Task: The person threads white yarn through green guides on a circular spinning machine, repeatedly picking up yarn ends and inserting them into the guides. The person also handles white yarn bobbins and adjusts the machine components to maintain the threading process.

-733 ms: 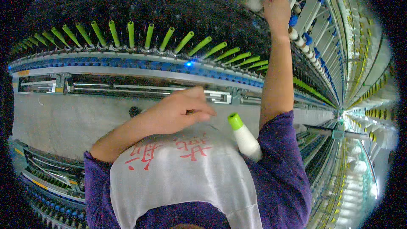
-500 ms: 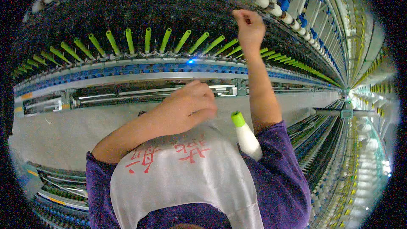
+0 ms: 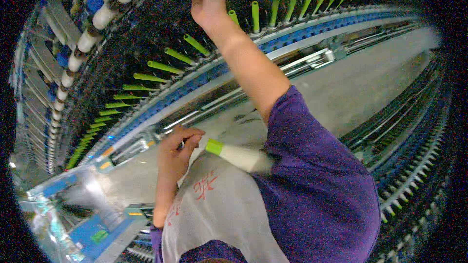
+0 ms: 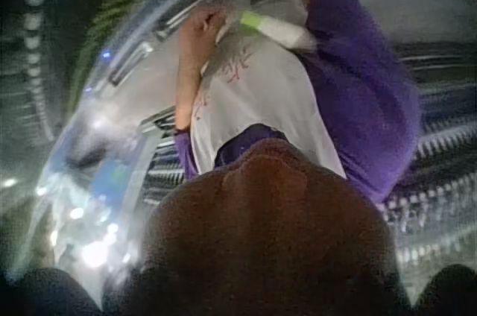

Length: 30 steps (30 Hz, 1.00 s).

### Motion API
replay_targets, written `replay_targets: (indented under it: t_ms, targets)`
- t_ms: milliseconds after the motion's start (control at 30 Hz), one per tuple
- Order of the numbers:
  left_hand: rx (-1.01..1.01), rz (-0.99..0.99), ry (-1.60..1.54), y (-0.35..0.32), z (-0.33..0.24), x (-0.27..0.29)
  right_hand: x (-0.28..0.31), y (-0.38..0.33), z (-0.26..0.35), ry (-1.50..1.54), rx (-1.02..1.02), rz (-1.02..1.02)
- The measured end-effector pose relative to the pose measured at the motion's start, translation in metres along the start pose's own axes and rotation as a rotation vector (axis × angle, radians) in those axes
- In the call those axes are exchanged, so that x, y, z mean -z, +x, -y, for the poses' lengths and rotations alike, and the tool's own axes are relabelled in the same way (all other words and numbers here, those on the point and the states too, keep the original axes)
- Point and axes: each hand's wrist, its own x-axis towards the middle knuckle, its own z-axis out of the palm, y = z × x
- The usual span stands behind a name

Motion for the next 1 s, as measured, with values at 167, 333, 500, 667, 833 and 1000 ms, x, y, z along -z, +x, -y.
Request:
replay_targets:
  t_ms: [167,333,500,667,833,1000]
  targets:
    - [0.045,-0.093,0.075,-0.022,-0.001,0.003,-0.002,0.032,-0.007,0.172,0.086,0.091]
    - [0.168,-0.178,-0.043,-0.046,0.006,0.006,-0.009,0.049,-0.012,0.214,0.005,-0.066]
    - [0.198,-0.214,-0.021,-0.059,0.014,0.01,0.005,0.089,-0.026,0.324,-0.041,0.02]
    - [0.188,-0.218,-0.066,-0.059,0.016,0.013,0.003,0.104,-0.037,0.212,0.153,0.257]
    - [0.157,-0.225,-0.096,-0.048,0.016,0.015,-0.016,0.067,-0.02,-0.045,0.32,0.224]
    - [0.137,-0.213,-0.129,-0.035,0.013,0.017,-0.025,0.037,-0.006,-0.158,0.251,0.087]
